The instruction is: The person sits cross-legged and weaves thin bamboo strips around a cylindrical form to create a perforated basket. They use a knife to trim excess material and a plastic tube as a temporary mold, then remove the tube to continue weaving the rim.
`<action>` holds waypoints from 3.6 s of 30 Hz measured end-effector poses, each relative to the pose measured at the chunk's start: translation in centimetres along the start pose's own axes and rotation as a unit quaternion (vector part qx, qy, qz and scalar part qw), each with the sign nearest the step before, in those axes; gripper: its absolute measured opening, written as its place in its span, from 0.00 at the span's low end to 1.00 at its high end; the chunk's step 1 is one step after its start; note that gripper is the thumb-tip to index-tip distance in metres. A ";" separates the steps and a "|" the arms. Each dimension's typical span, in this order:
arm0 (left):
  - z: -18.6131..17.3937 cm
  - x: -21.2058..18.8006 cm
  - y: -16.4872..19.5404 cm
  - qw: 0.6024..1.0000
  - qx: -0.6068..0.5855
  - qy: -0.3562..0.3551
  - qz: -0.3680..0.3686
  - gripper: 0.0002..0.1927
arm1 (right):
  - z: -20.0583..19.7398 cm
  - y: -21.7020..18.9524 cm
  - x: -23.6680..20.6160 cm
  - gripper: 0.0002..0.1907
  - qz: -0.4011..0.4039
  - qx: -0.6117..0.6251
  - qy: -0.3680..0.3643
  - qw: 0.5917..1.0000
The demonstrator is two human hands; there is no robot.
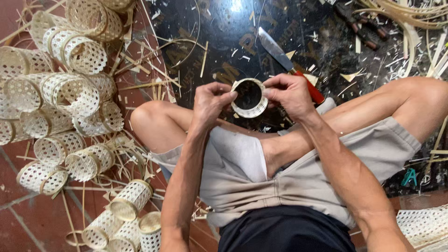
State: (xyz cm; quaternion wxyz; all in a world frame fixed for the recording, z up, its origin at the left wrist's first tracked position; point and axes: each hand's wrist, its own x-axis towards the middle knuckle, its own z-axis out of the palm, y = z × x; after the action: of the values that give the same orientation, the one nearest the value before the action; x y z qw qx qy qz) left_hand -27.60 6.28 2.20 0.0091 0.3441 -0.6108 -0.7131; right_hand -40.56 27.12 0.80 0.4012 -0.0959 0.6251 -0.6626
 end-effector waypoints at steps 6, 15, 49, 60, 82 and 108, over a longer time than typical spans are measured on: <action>-0.7 0.4 -0.1 0.998 -0.047 -0.016 -0.037 0.08 | 0.1 -1.3 0.8 0.11 0.038 -0.035 -0.011 0.999; -1.3 0.9 -0.7 0.995 -0.082 -0.036 -0.054 0.08 | 1.3 -1.1 0.8 0.15 0.026 -0.052 -0.020 0.998; -1.5 -1.5 -1.4 0.993 -0.116 0.001 -0.017 0.16 | -13.2 -5.5 1.3 0.06 -0.269 -0.455 0.138 0.838; -3.4 -0.4 -2.7 0.980 -0.194 0.018 -0.040 0.14 | -26.0 -13.1 5.7 0.09 -0.197 -0.751 0.107 0.621; -3.9 0.5 -3.2 0.972 -0.234 0.011 -0.011 0.13 | -25.8 -14.0 5.9 0.07 -0.231 -0.590 0.140 0.761; -4.1 -0.2 -3.2 0.974 -0.225 0.010 -0.030 0.14 | -25.0 -11.0 5.6 0.11 -0.172 -0.573 0.162 0.784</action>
State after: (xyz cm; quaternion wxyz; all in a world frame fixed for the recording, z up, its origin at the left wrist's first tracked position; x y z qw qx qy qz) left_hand -24.07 3.69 -0.58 0.0710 0.3584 -0.4235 -0.8289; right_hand -64.51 41.06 3.68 0.0441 -0.3054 0.9189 -0.2459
